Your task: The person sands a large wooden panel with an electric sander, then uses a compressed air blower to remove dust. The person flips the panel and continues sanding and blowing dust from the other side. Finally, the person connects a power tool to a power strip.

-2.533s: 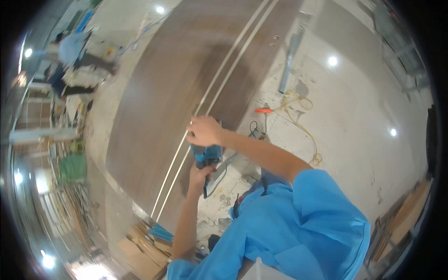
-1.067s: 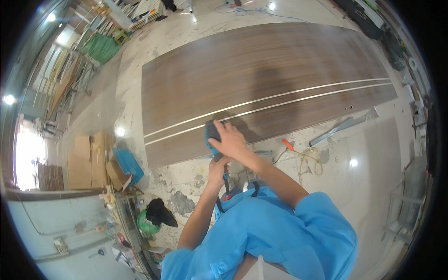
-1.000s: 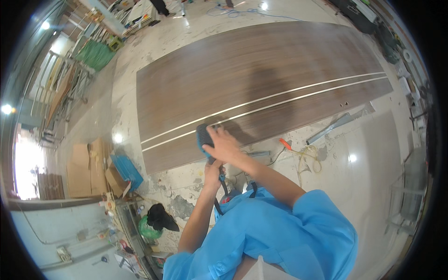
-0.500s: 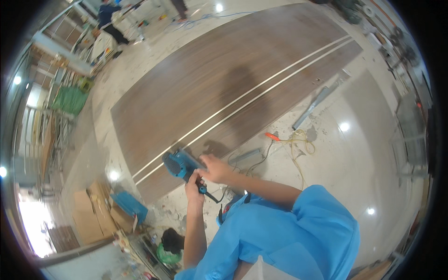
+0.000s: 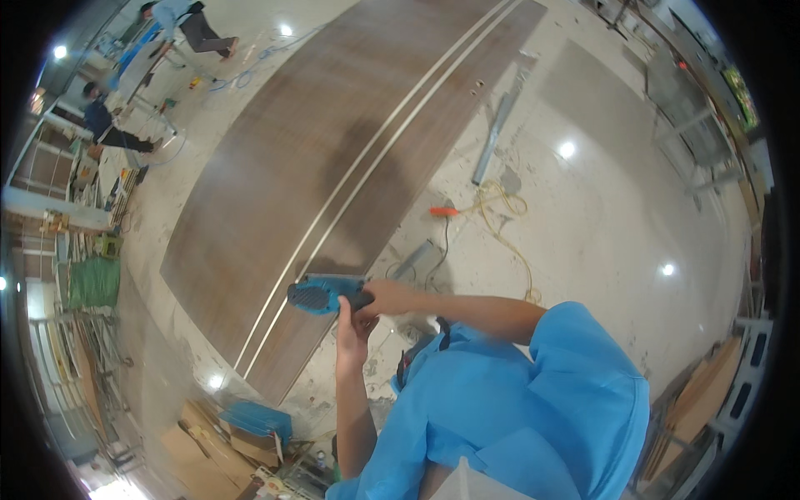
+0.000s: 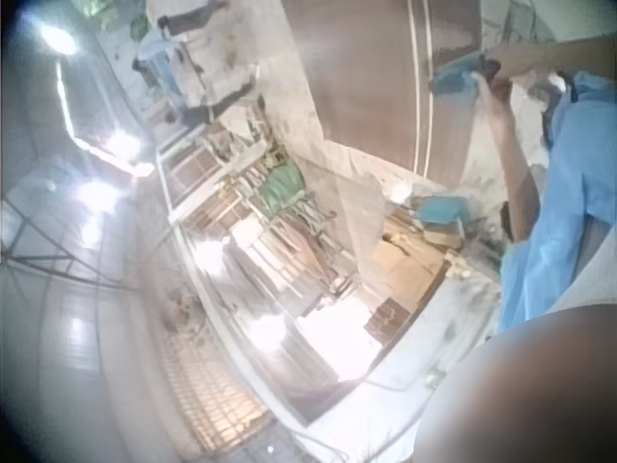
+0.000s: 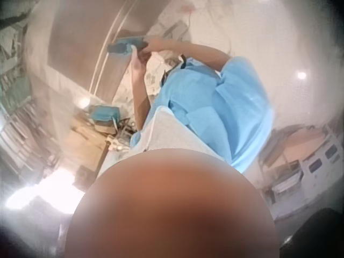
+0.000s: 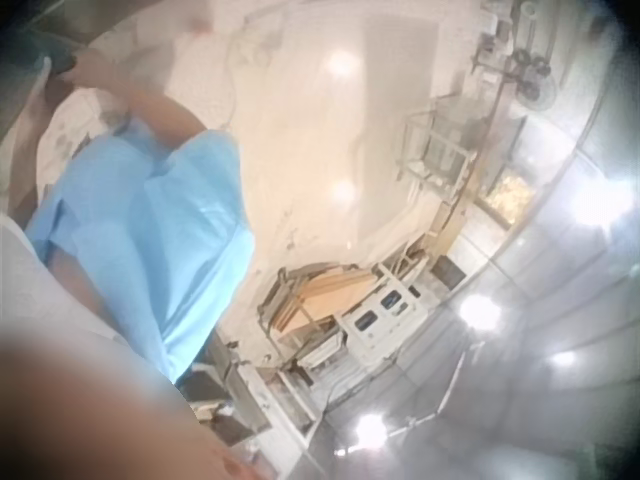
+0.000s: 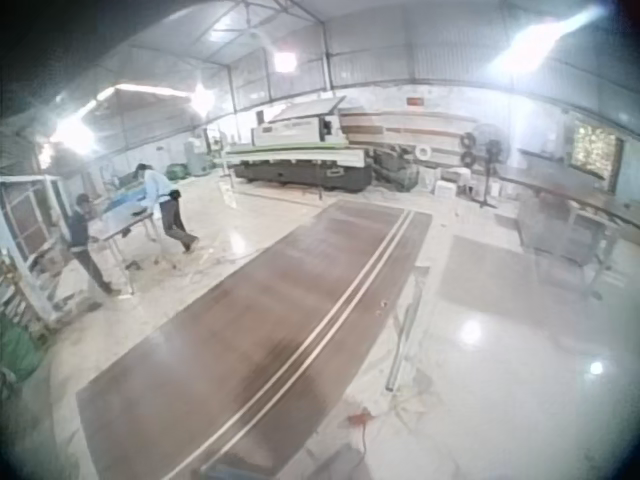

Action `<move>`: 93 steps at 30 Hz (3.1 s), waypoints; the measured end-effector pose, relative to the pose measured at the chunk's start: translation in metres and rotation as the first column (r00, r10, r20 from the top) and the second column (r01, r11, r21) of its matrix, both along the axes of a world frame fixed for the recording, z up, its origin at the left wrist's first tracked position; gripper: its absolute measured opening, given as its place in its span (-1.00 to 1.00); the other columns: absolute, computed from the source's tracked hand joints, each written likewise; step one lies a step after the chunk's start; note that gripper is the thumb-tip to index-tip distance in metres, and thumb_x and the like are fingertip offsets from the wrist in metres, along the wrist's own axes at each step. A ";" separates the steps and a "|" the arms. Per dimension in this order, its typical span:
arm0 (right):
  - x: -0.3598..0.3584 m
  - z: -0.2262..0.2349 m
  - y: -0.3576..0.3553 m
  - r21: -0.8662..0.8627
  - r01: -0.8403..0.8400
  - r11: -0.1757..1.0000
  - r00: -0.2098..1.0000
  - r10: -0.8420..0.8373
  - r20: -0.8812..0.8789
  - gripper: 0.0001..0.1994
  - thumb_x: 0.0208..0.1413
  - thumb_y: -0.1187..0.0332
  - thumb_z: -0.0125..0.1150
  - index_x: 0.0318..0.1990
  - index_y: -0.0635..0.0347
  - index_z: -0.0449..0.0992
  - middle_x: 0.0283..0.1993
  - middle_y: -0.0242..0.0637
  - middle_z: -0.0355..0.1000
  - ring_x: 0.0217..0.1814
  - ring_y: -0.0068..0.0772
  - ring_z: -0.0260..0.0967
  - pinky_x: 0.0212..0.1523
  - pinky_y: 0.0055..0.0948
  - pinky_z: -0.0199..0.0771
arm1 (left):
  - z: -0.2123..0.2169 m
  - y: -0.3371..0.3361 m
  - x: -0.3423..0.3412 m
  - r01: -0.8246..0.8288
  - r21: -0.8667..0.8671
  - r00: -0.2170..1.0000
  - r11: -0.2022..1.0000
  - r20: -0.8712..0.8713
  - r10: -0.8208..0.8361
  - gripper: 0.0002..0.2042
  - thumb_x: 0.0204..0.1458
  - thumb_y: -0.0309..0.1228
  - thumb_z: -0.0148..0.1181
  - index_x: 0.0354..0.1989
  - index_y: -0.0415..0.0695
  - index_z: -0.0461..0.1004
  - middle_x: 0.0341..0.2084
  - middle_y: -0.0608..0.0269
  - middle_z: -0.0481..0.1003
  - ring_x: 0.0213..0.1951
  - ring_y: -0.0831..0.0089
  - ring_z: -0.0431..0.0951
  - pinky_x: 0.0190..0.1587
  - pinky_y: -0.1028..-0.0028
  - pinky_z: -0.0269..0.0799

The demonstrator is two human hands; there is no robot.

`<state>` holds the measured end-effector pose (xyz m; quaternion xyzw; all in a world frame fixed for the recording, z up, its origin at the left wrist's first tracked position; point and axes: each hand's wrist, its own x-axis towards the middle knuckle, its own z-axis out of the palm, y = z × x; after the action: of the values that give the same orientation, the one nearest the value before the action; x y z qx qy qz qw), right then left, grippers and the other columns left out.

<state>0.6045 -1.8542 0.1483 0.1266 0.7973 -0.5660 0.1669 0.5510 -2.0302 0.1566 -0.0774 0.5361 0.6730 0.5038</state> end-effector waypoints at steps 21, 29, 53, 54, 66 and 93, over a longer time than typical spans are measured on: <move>0.229 -0.271 0.125 0.343 0.836 0.429 0.283 -0.872 0.400 -0.56 -0.05 0.09 0.34 -0.30 0.40 0.53 -0.29 0.17 0.58 -0.15 0.21 0.57 -0.14 0.00 0.53 | -0.089 0.190 -0.120 0.141 -0.775 -0.552 0.617 -0.578 -0.601 -0.20 0.10 -0.10 0.34 0.48 -0.17 0.22 0.47 -0.11 0.20 0.51 -0.14 0.08 0.51 -0.08 -0.03; 0.062 -0.532 0.177 0.151 0.765 0.625 0.529 -0.746 0.405 -0.61 0.03 0.15 0.26 -0.12 0.31 0.55 -0.17 0.15 0.61 -0.03 0.20 0.60 -0.01 0.04 0.58 | -0.108 0.178 -0.134 0.132 -0.830 -0.497 0.543 -0.529 -0.688 0.03 0.13 0.29 0.19 0.56 -0.25 0.00 0.54 -0.27 -0.07 0.55 -0.25 -0.11 0.51 -0.22 -0.19; 0.075 -0.534 0.090 -0.017 0.521 0.854 0.788 -0.473 0.394 -0.56 0.19 0.37 0.05 0.22 0.21 0.50 0.15 0.08 0.47 0.26 0.16 0.43 0.24 0.06 0.46 | -0.112 0.171 -0.143 0.197 -0.812 -0.499 0.550 -0.566 -0.656 0.06 0.13 0.30 0.14 0.56 -0.30 -0.05 0.53 -0.32 -0.10 0.55 -0.27 -0.12 0.50 -0.22 -0.20; 0.109 -0.502 0.075 0.004 0.582 0.813 0.761 -0.547 0.349 -0.57 0.18 0.33 0.08 0.21 0.18 0.50 0.08 0.08 0.52 0.20 0.14 0.47 0.19 0.05 0.48 | -0.111 0.176 -0.140 0.209 -0.790 -0.492 0.576 -0.594 -0.636 0.04 0.13 0.28 0.18 0.55 -0.29 0.01 0.52 -0.32 -0.03 0.53 -0.32 -0.08 0.49 -0.28 -0.19; 0.472 -0.356 0.178 0.359 0.677 0.643 0.563 -0.766 0.309 -0.61 0.06 0.14 0.32 -0.11 0.28 0.69 -0.20 0.07 0.66 -0.08 0.10 0.64 0.03 -0.05 0.60 | -0.089 0.208 -0.098 -0.211 -0.964 -0.584 0.160 -0.007 -0.812 -0.12 0.23 0.23 0.02 0.58 -0.08 0.01 0.60 0.08 -0.09 0.61 0.04 -0.22 0.60 0.02 -0.27; 0.526 -0.028 0.966 -0.418 0.892 -0.172 -0.310 -0.906 -0.287 -0.70 0.40 0.19 0.21 -0.02 0.28 0.62 -0.23 -0.31 0.59 -0.27 -0.53 0.51 -0.17 -0.45 0.55 | -0.171 0.896 0.131 0.753 -0.636 -0.092 0.169 -0.355 -0.930 -0.66 0.15 -0.17 0.31 0.01 -0.09 0.60 -0.25 0.12 0.65 -0.17 0.20 0.67 -0.10 0.30 0.56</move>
<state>1.1306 -0.8877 0.1200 0.5338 0.4075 -0.5044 -0.5428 0.6819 -1.1341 -0.0141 0.4848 0.6747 0.0938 0.5486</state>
